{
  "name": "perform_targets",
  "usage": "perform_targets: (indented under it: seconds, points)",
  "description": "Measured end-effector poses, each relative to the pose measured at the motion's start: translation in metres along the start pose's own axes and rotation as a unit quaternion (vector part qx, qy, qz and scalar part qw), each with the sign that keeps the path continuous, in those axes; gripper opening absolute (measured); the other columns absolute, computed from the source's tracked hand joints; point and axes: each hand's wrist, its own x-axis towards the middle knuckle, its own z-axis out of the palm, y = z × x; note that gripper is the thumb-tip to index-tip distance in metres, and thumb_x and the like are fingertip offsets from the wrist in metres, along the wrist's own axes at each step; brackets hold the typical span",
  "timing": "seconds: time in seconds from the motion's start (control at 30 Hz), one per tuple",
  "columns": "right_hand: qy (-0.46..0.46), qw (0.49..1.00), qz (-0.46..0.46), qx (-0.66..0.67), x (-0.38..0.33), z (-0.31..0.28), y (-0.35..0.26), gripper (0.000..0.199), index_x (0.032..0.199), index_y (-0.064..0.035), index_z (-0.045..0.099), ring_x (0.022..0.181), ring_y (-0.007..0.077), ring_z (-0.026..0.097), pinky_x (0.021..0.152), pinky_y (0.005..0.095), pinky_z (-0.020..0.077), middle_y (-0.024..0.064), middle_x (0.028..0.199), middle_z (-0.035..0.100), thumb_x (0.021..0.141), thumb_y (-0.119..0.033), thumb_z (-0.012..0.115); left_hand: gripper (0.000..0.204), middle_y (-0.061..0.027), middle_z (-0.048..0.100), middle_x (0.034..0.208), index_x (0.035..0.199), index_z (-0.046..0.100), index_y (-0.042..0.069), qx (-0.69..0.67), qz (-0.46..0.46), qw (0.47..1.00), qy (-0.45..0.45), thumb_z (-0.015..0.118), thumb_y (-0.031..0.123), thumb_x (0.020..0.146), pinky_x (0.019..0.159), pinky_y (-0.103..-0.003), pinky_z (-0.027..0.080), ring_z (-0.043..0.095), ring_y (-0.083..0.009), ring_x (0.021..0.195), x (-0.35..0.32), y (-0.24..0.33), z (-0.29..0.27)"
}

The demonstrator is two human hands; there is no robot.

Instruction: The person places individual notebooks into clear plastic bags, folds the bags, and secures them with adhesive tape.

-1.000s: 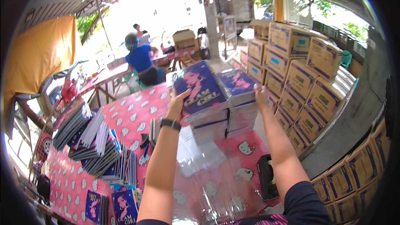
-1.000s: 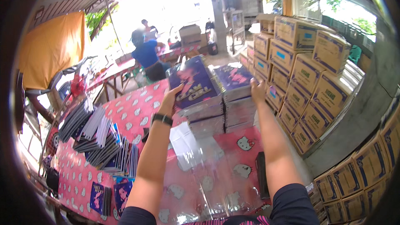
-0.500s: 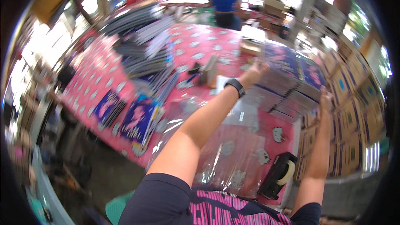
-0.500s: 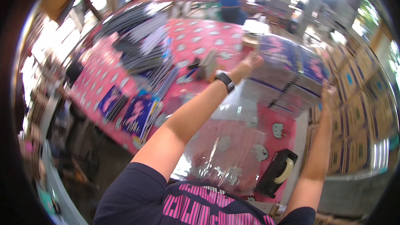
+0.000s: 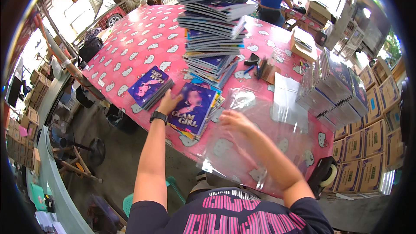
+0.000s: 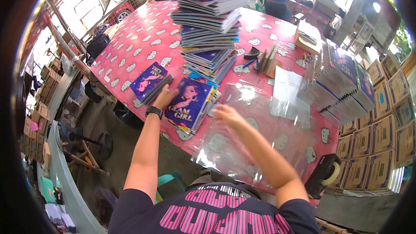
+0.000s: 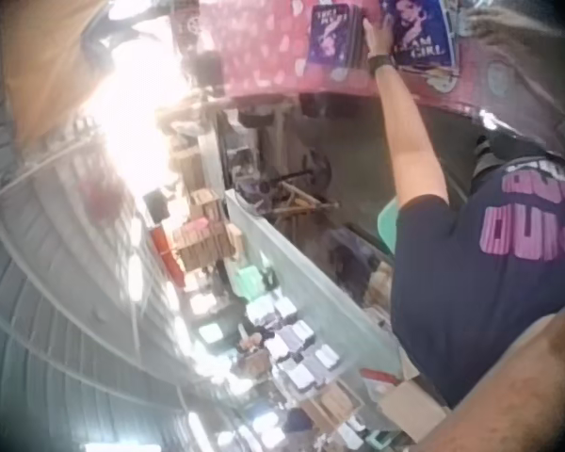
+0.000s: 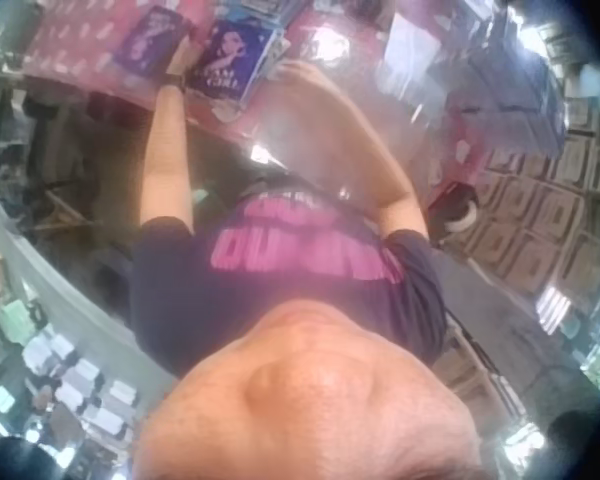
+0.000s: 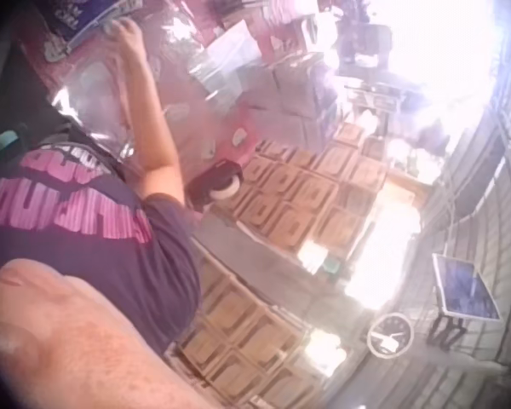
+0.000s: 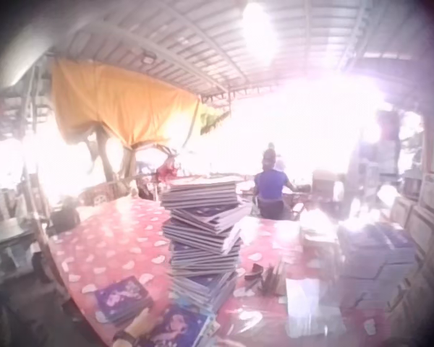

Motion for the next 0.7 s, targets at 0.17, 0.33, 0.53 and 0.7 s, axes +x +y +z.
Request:
perform_targets:
  seconds: [0.17,0.33,0.53,0.7]
  points:
    - [0.137,0.959,0.003,0.249,0.077,0.055,0.062,0.045,0.112,-0.0062,0.052,0.086,0.0157,0.061,0.073,0.0306,0.0499,0.0037,0.098,0.063,0.082,-0.036,0.067,0.096,-0.0256,0.056,0.116,0.123,0.047,-0.008,0.09,-0.021,0.99,-0.105,0.059,0.071,0.069,0.095,-0.039,0.041,0.054,-0.0348,0.11,0.003,0.001,0.013]
    - [0.112,0.976,0.022,0.188,0.086,0.104,0.033,0.061,0.115,-0.0053,0.046,0.083,0.0181,0.062,0.068,0.0347,0.0514,0.0032,0.104,0.06,0.071,-0.036,0.077,0.076,-0.0177,0.062,0.106,0.118,0.052,-0.007,-0.155,-0.11,0.939,-0.286,0.068,0.053,0.074,0.078,-0.033,0.051,0.063,-0.0236,0.092,0.007,0.016,-0.034]
    - [0.283,0.957,-0.057,-0.004,0.125,0.091,0.08,0.076,0.123,-0.0012,0.033,0.086,0.0255,0.063,0.067,0.0409,0.0581,0.0149,0.104,0.056,0.066,-0.015,0.081,0.053,-0.0115,0.06,0.111,0.122,0.048,-0.003,-0.27,-0.18,0.877,-0.354,0.069,0.023,0.08,0.082,-0.031,0.05,0.06,-0.0175,0.096,0.0,0.002,-0.05]
    - [0.203,0.961,-0.028,0.188,0.083,0.116,0.033,0.074,0.122,0.0009,0.033,0.088,0.0239,0.062,0.075,0.0351,0.0549,0.0151,0.103,0.056,0.065,-0.008,0.08,0.054,-0.0096,0.062,0.105,0.12,0.049,0.0,-0.357,-0.136,0.871,-0.308,0.073,0.006,0.072,0.079,-0.031,0.052,0.062,-0.0187,0.091,-0.036,0.013,-0.041]
